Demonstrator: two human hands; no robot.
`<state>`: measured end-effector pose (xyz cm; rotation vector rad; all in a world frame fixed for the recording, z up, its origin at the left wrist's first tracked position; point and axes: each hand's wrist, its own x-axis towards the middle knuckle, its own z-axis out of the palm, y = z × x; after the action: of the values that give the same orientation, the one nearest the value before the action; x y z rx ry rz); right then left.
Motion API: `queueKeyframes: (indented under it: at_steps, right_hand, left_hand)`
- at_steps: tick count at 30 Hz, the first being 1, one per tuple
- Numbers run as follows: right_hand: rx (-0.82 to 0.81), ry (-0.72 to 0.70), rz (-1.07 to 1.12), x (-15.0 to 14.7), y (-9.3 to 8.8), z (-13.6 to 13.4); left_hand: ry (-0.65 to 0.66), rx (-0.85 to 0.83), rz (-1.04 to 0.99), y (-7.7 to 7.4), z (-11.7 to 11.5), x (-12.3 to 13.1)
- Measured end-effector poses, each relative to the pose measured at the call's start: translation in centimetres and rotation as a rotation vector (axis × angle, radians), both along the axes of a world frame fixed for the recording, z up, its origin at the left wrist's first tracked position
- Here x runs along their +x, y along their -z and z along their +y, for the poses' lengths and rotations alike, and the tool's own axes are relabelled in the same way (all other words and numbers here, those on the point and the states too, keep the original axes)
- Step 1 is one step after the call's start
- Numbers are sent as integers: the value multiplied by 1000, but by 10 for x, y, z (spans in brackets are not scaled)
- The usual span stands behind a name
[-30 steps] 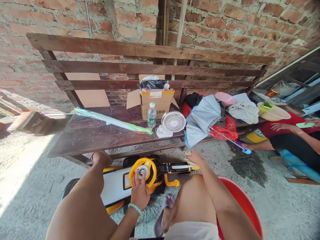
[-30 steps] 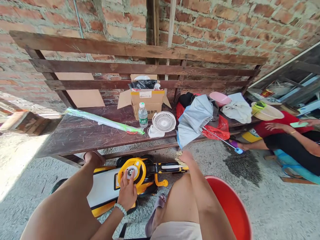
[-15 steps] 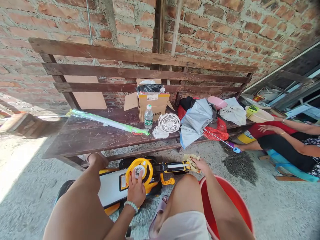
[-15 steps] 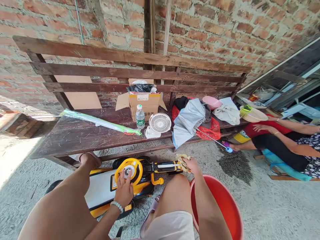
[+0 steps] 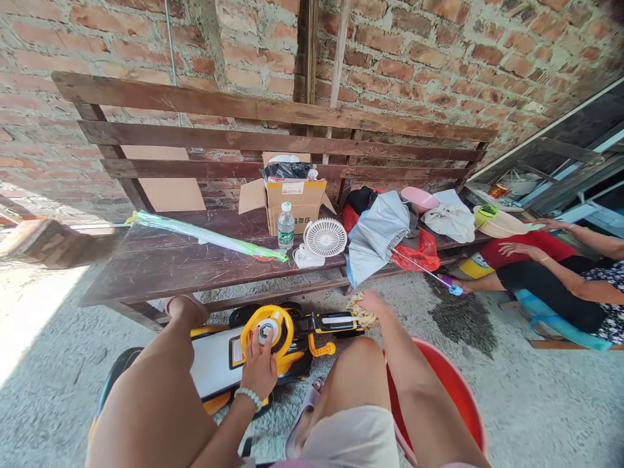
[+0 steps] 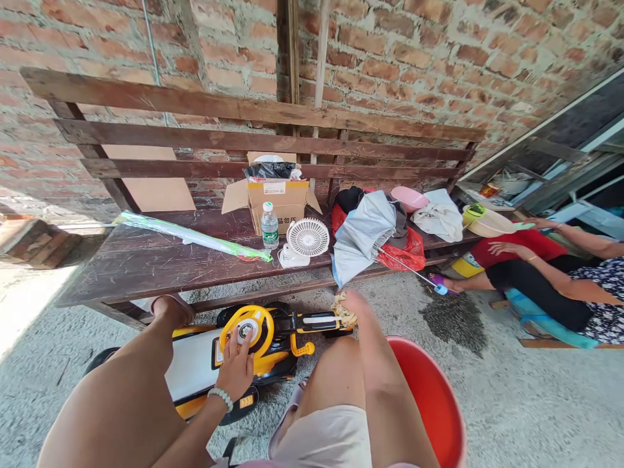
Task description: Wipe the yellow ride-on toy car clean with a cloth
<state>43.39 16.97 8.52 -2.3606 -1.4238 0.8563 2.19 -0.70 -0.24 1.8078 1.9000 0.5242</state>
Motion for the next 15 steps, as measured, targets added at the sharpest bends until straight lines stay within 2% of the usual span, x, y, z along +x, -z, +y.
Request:
queueKeyframes:
  at_steps: [4, 8, 10, 13, 15]
  right_hand:
    - [16, 184, 79, 23, 6, -29]
    - [62, 390, 199, 7, 32, -70]
    - [49, 459, 104, -6, 44, -81]
    - [-20, 384, -121, -27, 53, -80]
    - [-41, 204, -180, -46, 56, -75]
  left_hand:
    - [-11, 2, 38, -4, 1, 5]
    - [-53, -31, 38, -7, 5, 11]
    - [-50, -64, 25, -9, 6, 11]
    - [-43, -84, 14, -10, 8, 11]
    - [-40, -89, 2, -11, 8, 11]
